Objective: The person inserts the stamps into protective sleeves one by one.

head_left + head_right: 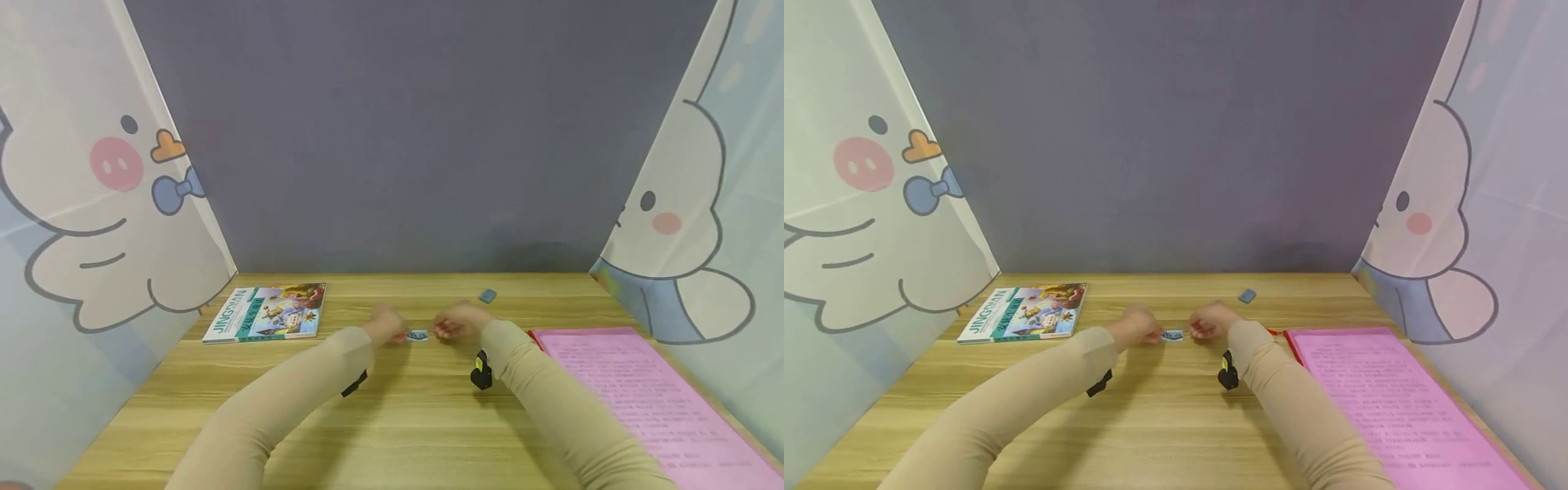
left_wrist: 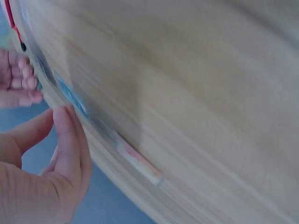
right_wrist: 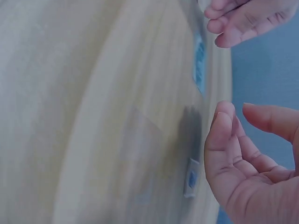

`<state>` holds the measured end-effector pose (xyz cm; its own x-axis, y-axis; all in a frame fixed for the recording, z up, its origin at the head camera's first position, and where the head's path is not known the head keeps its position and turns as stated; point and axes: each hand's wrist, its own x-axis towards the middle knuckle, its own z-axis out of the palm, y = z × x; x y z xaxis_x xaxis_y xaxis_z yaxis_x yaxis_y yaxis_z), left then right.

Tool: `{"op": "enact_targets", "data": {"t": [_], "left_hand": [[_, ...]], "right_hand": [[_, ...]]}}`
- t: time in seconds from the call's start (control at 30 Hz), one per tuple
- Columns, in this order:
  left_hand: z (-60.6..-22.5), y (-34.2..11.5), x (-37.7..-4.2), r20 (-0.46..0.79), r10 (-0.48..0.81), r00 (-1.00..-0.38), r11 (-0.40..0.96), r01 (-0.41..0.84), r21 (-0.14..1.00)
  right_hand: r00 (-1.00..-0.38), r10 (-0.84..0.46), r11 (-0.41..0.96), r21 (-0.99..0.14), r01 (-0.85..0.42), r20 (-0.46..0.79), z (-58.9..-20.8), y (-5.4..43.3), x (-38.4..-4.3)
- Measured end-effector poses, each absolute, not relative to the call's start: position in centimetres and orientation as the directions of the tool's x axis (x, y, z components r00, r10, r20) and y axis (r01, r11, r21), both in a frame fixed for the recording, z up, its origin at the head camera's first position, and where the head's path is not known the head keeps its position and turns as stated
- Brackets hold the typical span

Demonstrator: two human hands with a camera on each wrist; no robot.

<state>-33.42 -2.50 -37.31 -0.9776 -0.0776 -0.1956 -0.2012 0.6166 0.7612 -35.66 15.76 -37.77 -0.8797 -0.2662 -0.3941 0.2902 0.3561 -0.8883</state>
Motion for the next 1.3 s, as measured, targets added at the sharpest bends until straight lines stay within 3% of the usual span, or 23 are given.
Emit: {"op": "enact_targets", "data": {"t": [0.13,0.27,0.57,0.77,1.03,1.3], "left_hand": [[-37.1,-1.5,-32.9,-0.149,-0.106,-0.983,0.682,-0.182,0.708],[-37.0,-0.5,-31.9,-0.143,-0.097,-0.985,0.639,-0.172,0.750],[-37.1,1.7,-29.4,-0.118,0.057,-0.991,0.631,-0.055,0.774],[-37.3,3.3,-28.9,-0.123,0.079,-0.989,0.642,-0.044,0.765],[-37.9,4.3,-28.5,-0.162,0.103,-0.981,0.636,-0.060,0.769],[-38.6,5.1,-28.8,-0.182,0.109,-0.977,0.608,-0.080,0.790]], "right_hand": [[-0.915,-0.206,0.371,-0.893,0.254,-0.346,-37.0,16.6,-35.9],[-0.932,-0.166,0.426,-0.876,0.226,-0.321,-36.4,17.5,-35.9],[-0.953,-0.084,0.602,-0.777,0.185,-0.291,-36.6,19.4,-35.9],[-0.948,-0.117,0.652,-0.743,0.152,-0.296,-37.1,20.2,-36.0],[-0.940,-0.246,0.719,-0.695,-0.013,-0.236,-38.2,21.0,-36.4],[-0.949,-0.249,0.708,-0.705,-0.042,-0.194,-38.9,21.3,-36.5]]}}
